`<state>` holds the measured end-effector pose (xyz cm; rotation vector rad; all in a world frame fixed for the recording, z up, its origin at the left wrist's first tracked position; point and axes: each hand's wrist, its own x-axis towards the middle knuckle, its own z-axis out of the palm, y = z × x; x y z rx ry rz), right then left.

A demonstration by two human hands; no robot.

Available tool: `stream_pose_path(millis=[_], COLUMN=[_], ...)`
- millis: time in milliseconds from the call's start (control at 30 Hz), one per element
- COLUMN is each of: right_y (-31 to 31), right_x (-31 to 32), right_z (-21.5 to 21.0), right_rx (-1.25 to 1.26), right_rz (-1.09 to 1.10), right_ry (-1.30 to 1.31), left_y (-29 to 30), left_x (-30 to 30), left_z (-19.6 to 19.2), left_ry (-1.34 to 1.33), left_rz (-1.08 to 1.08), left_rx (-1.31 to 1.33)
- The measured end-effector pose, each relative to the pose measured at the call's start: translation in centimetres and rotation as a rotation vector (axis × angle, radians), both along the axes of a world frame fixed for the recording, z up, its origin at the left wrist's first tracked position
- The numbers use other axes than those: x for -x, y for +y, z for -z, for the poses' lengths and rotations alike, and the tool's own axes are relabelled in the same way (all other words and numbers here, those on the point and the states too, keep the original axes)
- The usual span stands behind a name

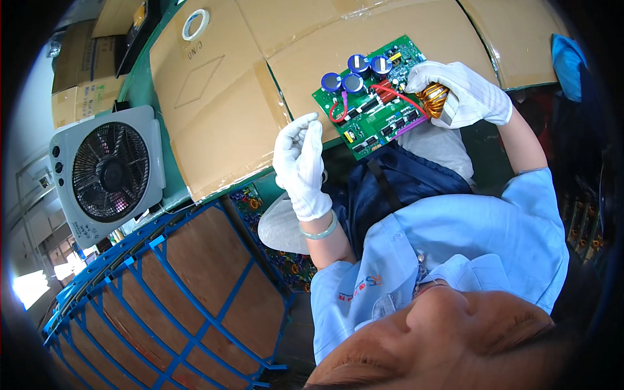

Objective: The person inspects green circuit boards by holding them with gloved hands, turning them over to view both sides, and using a small tool to point at components. They repeatedly pick up boards from a nearby tray, examine them, and place them back down.

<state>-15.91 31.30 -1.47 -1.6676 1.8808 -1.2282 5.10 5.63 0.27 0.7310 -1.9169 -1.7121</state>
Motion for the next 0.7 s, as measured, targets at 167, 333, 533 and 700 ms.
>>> stream_pose_path(millis=[167, 333, 533, 700], right_y=[0.2, -2.2, -6.0, -3.6], right_x=[-1.9, -5.3, -7.9, -4.9], right_z=[-1.1, -0.4, -0.5, -1.5], right_rx=[0.067, 0.242, 0.167, 0.254], right_rz=[0.157, 0.634, 0.751, 0.459], right_ry=[-0.018, 0.068, -0.001, -0.609], left_y=[-0.1, 1.5, 4.5, 4.9], left_x=[-1.3, -1.0, 1.0, 3.7], left_z=[0.1, 0.2, 0.5, -0.6], left_ry=[0.051, 0.044, -0.028, 0.102], left_rz=[-0.037, 0.023, 0.190, 0.095], left_rx=[0.012, 0.066, 0.478, 1.061])
